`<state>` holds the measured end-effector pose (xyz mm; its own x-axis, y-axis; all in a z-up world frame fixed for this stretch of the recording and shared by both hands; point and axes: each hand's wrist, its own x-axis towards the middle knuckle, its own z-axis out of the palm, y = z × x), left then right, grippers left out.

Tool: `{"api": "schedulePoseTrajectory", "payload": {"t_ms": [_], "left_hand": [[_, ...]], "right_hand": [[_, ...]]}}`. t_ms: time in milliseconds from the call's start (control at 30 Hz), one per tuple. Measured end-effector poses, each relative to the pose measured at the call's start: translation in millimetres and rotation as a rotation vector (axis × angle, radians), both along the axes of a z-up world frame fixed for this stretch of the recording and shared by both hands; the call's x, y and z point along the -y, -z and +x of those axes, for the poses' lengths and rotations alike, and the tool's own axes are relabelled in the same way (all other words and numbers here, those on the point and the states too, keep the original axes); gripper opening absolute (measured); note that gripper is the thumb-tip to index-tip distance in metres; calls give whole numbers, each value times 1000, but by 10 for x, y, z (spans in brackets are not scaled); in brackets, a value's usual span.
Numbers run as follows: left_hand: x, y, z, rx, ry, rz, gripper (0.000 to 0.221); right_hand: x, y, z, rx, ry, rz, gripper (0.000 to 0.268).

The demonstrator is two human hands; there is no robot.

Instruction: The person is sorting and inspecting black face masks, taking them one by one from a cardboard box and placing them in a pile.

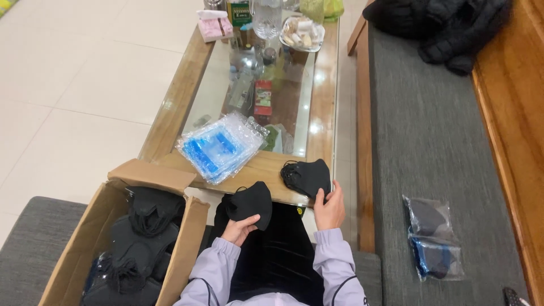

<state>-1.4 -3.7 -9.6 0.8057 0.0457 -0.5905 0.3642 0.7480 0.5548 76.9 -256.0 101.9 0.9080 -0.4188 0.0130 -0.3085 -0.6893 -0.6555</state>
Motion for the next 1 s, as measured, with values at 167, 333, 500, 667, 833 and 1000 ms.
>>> {"api": "schedulePoseTrajectory", "payload": {"t_ms": [167,333,500,667,833,1000], "left_hand": [[0,44,6,5,17,-5,77],[-14,131,52,5,36,-7,79],[-31,149,69,-19,28,-1,84],[-22,199,96,-19,51,-10,87],[-83,-434,71,-74,104,-8,56],[-90,-524,80,-69,108,-30,55]], "right_hand": [[-49,89,53,311,-332,-322,53],[-89,265,34,105,-462,-468,55],[-48,410,73,78,-447,-550,58],[-59,385,77,87,-441,-579,57],[-92,297,47,75,-459,-516,58],[-89,306,71,32,-459,-457,58]]}}
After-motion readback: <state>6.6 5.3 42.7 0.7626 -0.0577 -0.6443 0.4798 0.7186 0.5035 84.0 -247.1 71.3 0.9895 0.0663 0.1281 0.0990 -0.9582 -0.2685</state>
